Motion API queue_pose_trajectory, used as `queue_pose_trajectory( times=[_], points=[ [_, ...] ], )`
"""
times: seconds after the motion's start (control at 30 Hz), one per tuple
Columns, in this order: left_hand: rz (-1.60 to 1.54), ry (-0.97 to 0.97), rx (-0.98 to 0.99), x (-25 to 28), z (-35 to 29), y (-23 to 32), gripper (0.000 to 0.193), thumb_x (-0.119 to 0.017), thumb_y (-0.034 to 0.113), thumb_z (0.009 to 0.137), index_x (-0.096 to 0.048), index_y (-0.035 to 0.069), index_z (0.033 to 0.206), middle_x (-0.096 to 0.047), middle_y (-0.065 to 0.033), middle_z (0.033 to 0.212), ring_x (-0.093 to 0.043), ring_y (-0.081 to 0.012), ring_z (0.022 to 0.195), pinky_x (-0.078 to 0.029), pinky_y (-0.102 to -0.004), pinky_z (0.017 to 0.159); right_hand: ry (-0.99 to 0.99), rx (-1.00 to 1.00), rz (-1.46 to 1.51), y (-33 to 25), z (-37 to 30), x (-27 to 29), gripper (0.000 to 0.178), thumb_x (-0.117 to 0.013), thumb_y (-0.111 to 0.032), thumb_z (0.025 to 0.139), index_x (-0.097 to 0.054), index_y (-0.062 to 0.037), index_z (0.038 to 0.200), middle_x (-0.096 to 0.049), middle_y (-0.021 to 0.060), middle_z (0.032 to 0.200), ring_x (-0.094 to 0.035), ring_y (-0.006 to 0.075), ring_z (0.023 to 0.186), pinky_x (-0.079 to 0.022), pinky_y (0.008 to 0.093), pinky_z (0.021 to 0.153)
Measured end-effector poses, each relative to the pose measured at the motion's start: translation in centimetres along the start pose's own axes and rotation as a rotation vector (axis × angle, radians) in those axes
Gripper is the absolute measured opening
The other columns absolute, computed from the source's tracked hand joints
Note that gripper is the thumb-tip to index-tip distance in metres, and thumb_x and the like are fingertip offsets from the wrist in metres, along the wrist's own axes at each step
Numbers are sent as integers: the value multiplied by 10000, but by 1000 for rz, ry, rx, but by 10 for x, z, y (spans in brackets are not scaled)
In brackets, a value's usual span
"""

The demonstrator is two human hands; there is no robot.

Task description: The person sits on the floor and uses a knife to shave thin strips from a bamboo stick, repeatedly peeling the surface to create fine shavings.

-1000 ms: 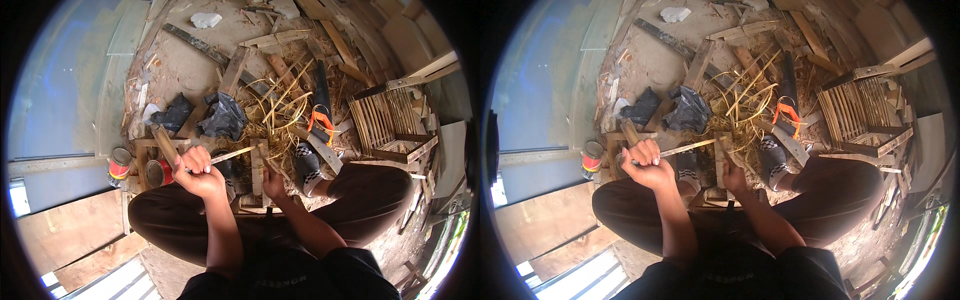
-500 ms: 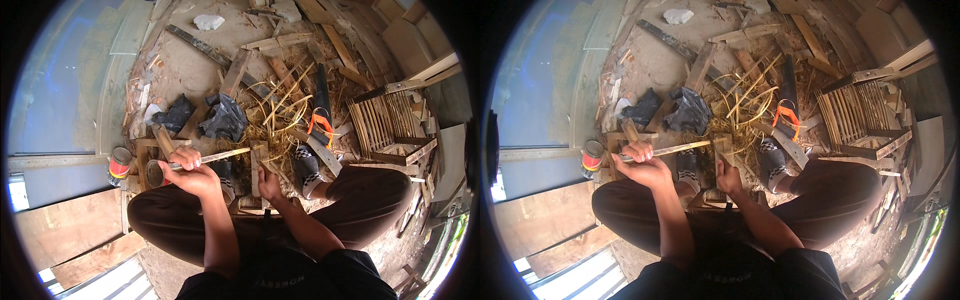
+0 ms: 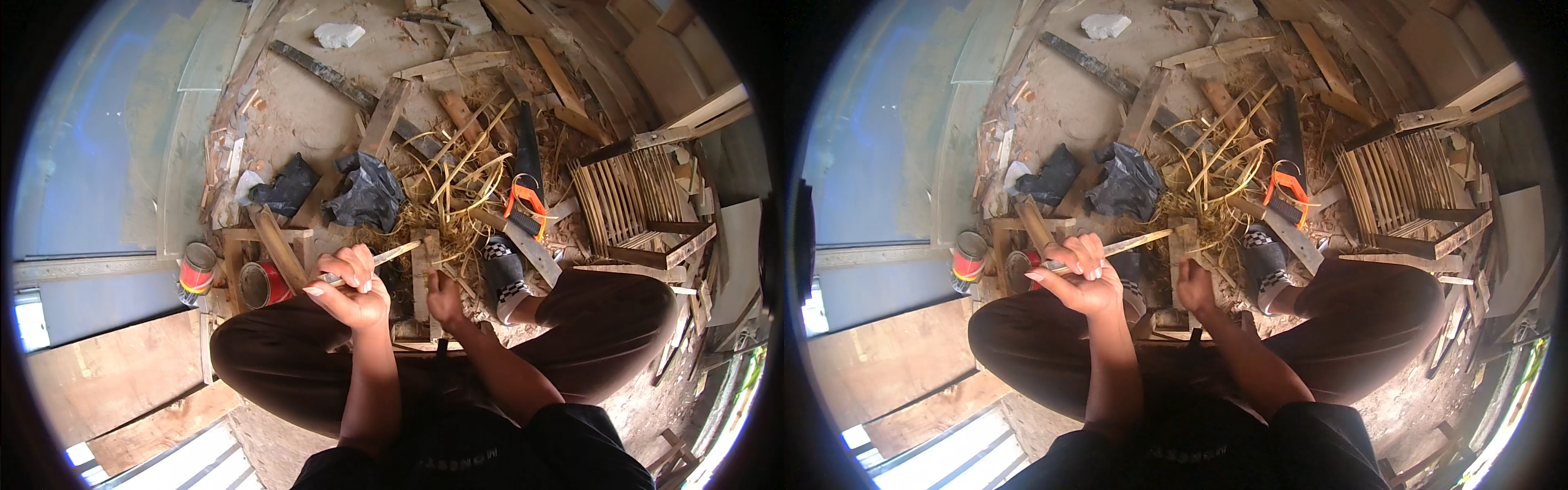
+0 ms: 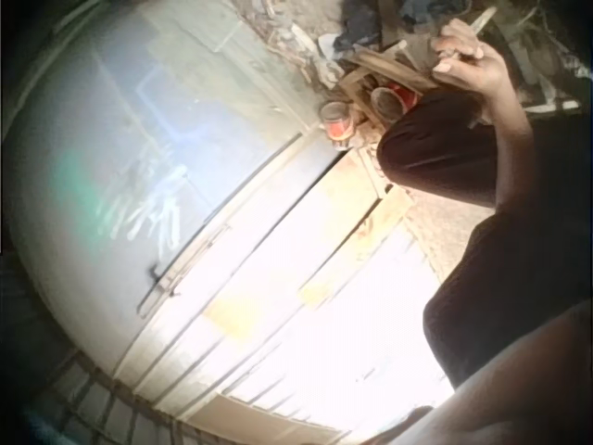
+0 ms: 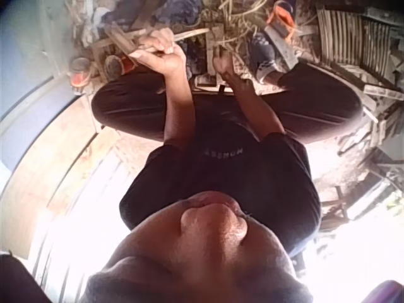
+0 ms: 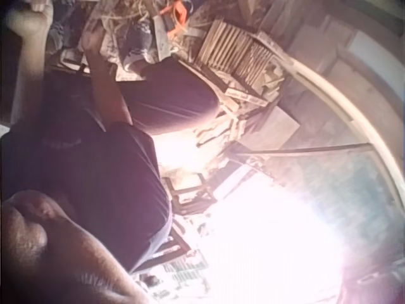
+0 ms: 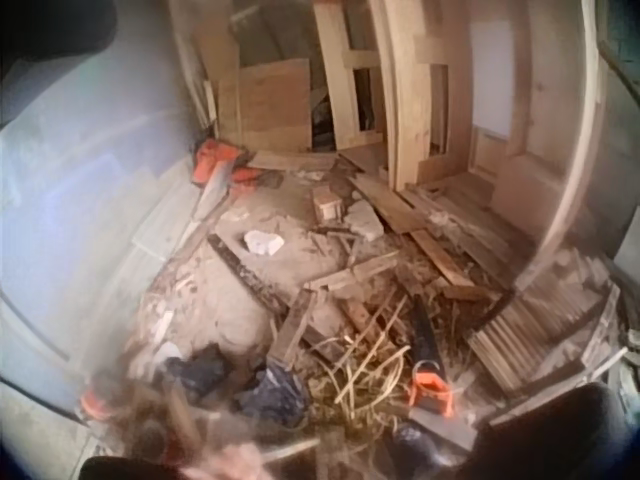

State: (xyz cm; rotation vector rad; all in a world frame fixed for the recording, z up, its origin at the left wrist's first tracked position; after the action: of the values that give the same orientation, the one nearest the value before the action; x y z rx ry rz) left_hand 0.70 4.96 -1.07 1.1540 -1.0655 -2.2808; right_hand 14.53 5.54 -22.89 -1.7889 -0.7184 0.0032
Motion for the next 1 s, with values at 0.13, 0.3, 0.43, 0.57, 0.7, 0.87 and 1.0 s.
queue_pose_trajectory(
  times=[0.13,0.3,0.43,0.57,0.7,0.87,1.0],
  points=[
    [-25,-19,6,2,6,-2,578,-301,591,1046,-416,136,710,-325,38,512,-258,-75,452,-216,-233,487,-178,76,73,-70,0,12,450,-404,-350,1062,-579,46,941,-584,344,825,-584,532,817,-469,498,696],
    [-105,64,31,5,15,0,588,-340,610,1030,-407,132,693,-327,37,512,-282,-73,444,-222,-231,477,-107,-180,-117,39,23,-2,562,-379,-423,1065,-575,57,849,-584,264,726,-568,408,715,-440,494,714],
    [-60,70,-17,8,10,0,597,-358,625,1016,-420,128,692,-338,32,498,-292,-74,437,-233,-230,473,-72,-83,50,18,13,-9,499,-380,-391,1068,-627,41,1017,-638,323,869,-625,503,916,-468,507,795],
    [-30,132,-24,7,16,-4,608,-362,629,1013,-423,123,680,-350,22,492,-287,-82,426,-239,-224,466,-146,49,150,-57,12,-3,401,-450,-334,1052,-587,20,924,-610,291,760,-625,482,774,-464,492,663],
    [-21,136,-49,10,14,-1,609,-373,615,1017,-448,125,663,-346,19,492,-283,-87,417,-246,-226,457,-97,141,143,-53,11,-6,337,-503,-295,1032,-554,-2,873,-566,261,650,-592,471,647,-433,489,561],
    [-25,237,-42,26,18,5,612,-342,609,1027,-459,122,677,-338,23,495,-314,-88,413,-255,-220,455,-156,22,12,-61,7,-7,345,-495,-335,1029,-582,-21,916,-606,257,653,-624,484,673,-469,532,590],
    [-28,144,-70,17,5,6,612,-337,605,1030,-467,116,684,-350,19,501,-330,-89,423,-274,-218,474,-141,163,80,-91,-8,7,353,-497,-345,1026,-582,-18,923,-610,265,667,-628,492,692,-485,544,605]
  ],
)
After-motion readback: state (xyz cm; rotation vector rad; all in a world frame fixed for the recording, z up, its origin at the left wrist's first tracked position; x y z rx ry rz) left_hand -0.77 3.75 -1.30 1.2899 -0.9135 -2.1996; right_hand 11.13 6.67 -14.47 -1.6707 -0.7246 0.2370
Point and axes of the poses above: each hand's wrist, its own z-axis towards the middle knuckle, its own x-axis out of the back of the hand, y = z × x, the point moved 3 cm from there along z, towards the middle knuckle
